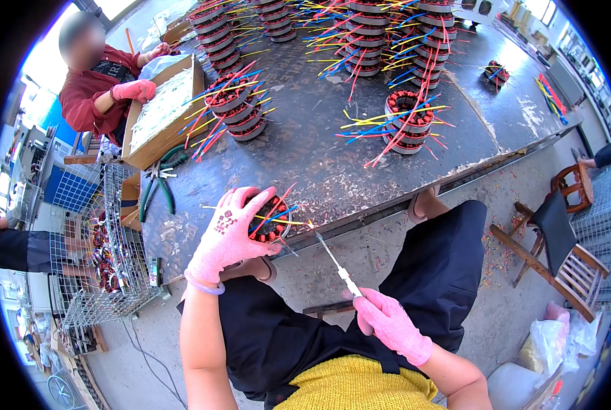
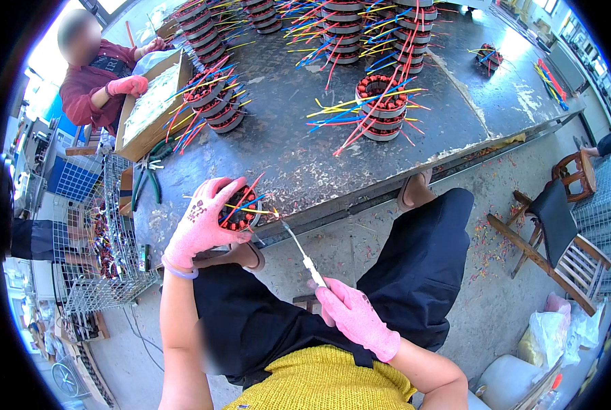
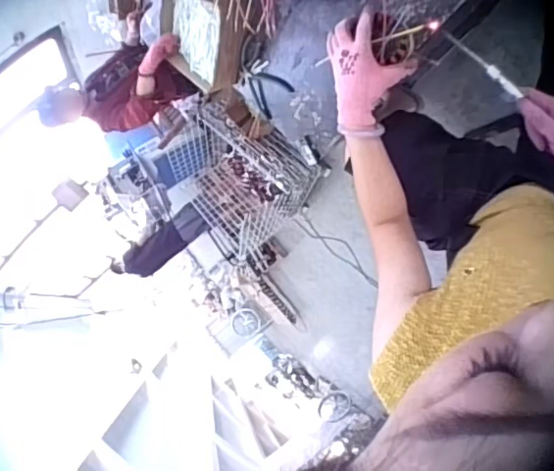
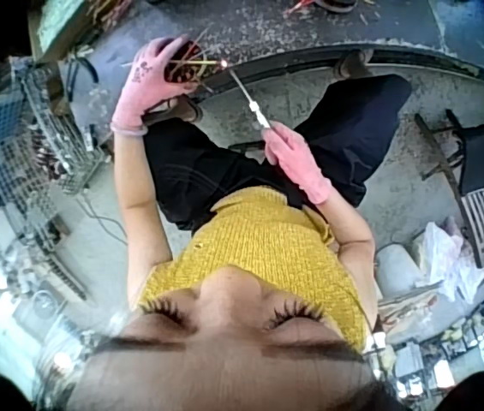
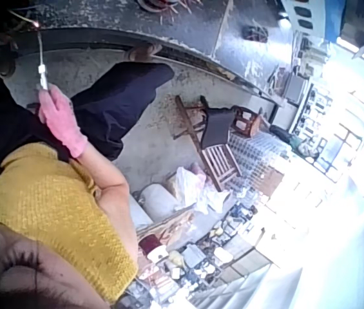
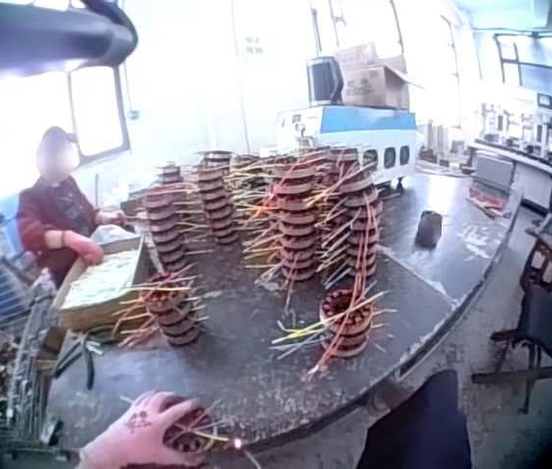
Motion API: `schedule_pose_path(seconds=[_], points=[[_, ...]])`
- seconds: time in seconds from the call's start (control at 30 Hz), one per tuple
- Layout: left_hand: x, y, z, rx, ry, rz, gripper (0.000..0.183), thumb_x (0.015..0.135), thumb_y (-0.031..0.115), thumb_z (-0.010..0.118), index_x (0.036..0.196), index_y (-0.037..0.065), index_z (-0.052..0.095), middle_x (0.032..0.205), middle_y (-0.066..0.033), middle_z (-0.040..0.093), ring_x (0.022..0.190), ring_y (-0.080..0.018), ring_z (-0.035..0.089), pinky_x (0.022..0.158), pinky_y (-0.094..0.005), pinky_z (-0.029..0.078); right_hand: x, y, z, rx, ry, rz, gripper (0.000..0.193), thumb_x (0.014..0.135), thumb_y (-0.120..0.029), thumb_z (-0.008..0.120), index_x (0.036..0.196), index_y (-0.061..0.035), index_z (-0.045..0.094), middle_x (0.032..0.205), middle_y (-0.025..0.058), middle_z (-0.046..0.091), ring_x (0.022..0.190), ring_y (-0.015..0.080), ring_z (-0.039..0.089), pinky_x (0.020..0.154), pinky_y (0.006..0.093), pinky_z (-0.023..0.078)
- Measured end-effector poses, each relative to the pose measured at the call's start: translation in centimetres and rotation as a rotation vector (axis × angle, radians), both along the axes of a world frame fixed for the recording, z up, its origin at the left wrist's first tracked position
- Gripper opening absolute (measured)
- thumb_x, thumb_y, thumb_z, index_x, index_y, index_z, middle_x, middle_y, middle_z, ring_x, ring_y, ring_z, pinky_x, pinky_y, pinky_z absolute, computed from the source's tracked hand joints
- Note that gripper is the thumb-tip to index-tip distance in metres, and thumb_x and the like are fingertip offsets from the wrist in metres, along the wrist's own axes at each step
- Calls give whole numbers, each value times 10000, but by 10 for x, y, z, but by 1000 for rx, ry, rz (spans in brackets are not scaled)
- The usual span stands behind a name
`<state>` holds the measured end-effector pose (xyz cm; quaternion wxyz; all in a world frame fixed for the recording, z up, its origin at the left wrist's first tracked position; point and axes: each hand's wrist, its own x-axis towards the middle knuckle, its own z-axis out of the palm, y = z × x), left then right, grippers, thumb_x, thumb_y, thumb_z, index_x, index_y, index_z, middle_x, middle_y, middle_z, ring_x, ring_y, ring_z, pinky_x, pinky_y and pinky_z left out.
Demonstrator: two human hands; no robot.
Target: The person holds a motor stator and uses a lighter to melt or singe the ends of protruding wires. They rotate the component to reach different wires before placing it back onto a stack on the table.
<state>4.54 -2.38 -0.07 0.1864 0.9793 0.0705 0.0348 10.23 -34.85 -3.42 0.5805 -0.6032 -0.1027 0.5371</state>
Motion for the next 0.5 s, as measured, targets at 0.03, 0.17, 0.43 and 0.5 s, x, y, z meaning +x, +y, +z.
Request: schedule_pose_path(seconds=[0.03,0.17,0.43,0.5], points=[[0,0,0,-2,3,2,981,562,292,906,1442,104,514,1357,-176,517,1266,-384,488,1105,-457,383,0,0,0,0,-3,-2,407,1060,-271,493,1352,3,567,691,-7,511,619,68,480,587,251,400],[-1,1,-3,4,3,11,986,563,291,909,1446,106,512,1364,-176,514,1276,-383,482,1111,-457,379,-1,3,1,5,47,-21,401,1061,-262,495,1351,4,568,693,-14,510,619,61,476,579,245,392],[-1,0,-1,-9,9,12,989,566,299,913,1449,107,512,1366,-179,514,1277,-385,484,1113,-458,379,0,2,4,0,35,-24,392,1060,-255,494,1341,6,574,696,-13,508,620,63,484,577,248,392],[-1,1,-2,-5,6,12,990,565,302,914,1449,107,513,1364,-179,515,1275,-384,485,1111,-459,381,0,3,7,-13,25,-21,386,1060,-249,493,1337,6,577,698,-11,510,620,65,486,578,250,393]])
